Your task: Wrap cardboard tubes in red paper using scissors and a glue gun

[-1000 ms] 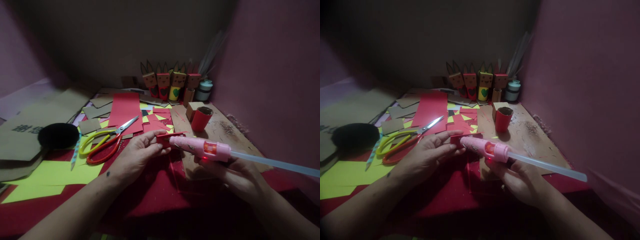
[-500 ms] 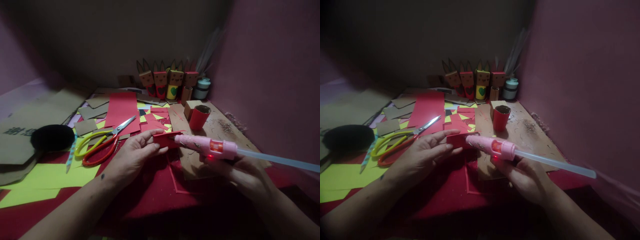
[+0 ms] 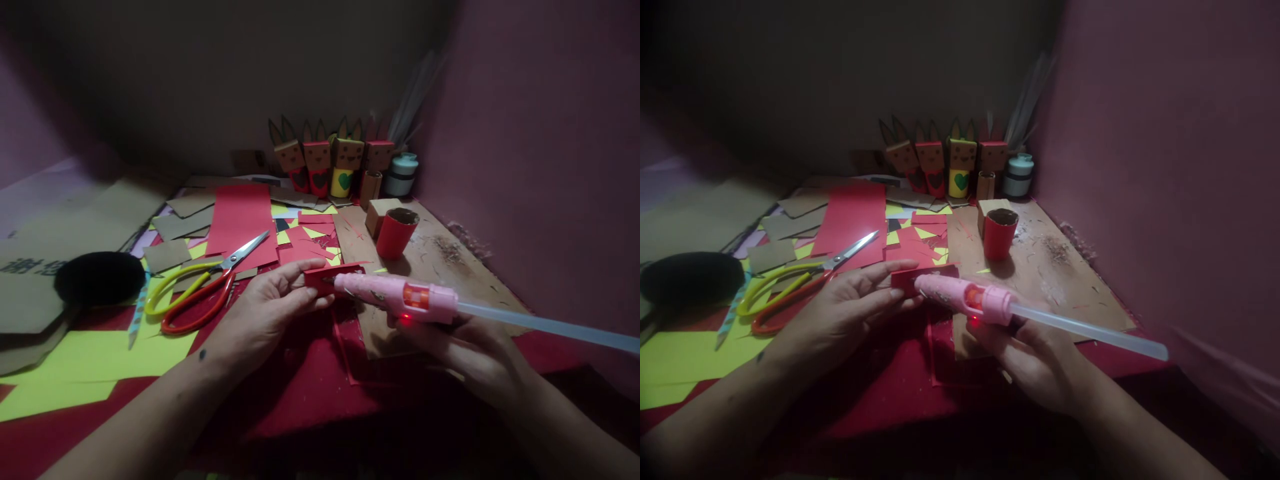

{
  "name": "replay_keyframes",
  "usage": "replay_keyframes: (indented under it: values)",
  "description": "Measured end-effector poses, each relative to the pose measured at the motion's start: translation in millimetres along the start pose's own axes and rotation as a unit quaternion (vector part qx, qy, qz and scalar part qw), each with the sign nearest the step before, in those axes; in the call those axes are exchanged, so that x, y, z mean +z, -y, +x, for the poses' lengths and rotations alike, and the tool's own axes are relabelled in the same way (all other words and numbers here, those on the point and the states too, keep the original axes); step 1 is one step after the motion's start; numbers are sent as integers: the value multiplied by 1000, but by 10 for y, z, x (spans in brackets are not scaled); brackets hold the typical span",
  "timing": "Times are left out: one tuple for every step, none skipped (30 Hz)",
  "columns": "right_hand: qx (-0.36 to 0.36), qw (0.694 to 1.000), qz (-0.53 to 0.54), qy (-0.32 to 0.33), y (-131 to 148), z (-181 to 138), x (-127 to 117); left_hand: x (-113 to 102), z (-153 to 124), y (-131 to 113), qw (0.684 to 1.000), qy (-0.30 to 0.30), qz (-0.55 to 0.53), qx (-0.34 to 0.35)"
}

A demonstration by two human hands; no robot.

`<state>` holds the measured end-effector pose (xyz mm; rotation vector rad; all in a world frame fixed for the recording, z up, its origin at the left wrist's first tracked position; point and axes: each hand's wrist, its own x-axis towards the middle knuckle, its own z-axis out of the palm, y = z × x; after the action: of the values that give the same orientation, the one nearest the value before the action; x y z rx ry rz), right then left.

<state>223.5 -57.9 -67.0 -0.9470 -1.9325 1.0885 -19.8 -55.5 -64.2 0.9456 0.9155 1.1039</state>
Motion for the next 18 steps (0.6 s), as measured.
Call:
replay_keyframes:
  values:
    - [-3,1000,3,7,4,3,8,1,-5,-1,1000,-2,1,-4]
    - [-7,1000,6,10,10,7,14,2,-10,-2,1000,-3,2,-8]
    - [-10,1000,7,12,16,10,18,4,-14,-3,1000,-4,3,-12]
    - [-12,1000,8,12,20,11,19,6,-16,-4,1000,-5,3,-15]
    - [-8,1000,7,11,21,10,17,7,-16,-5,1000,-4,4,-14]
    - [-2,1000,7,9,21,7,13,9,-13,-7,1000,-1,4,-12]
    - [4,1000,7,4,19,2,6,10,-9,-8,1000,3,4,-8]
    - [11,1000,6,-1,18,-3,-2,10,-4,-10,1000,8,3,-4]
    - [14,1000,7,-6,19,-6,-12,10,1,-11,1000,14,2,-1]
    - [11,1000,8,-10,24,-7,-22,9,4,-13,1000,18,0,1]
    - [3,1000,11,-10,31,-6,-32,8,5,-13,1000,20,-1,1]
    - [-6,1000,16,-6,43,-3,-41,6,4,-13,1000,18,-2,-2]
    - [-14,1000,22,-2,56,1,-49,5,2,-13,1000,14,-3,-4]
    - [-19,999,29,4,70,5,-56,5,-2,-13,1000,9,-4,-7]
    - [-23,999,35,10,84,8,-62,6,-6,-13,1000,3,-5,-12]
    - [-23,999,40,14,95,10,-67,8,-9,-13,1000,-2,-6,-15]
    - [-20,999,44,16,103,9,-72,11,-12,-13,1000,-5,-6,-18]
    - [-16,999,47,16,107,7,-77,13,-14,-13,1000,-9,-6,-21]
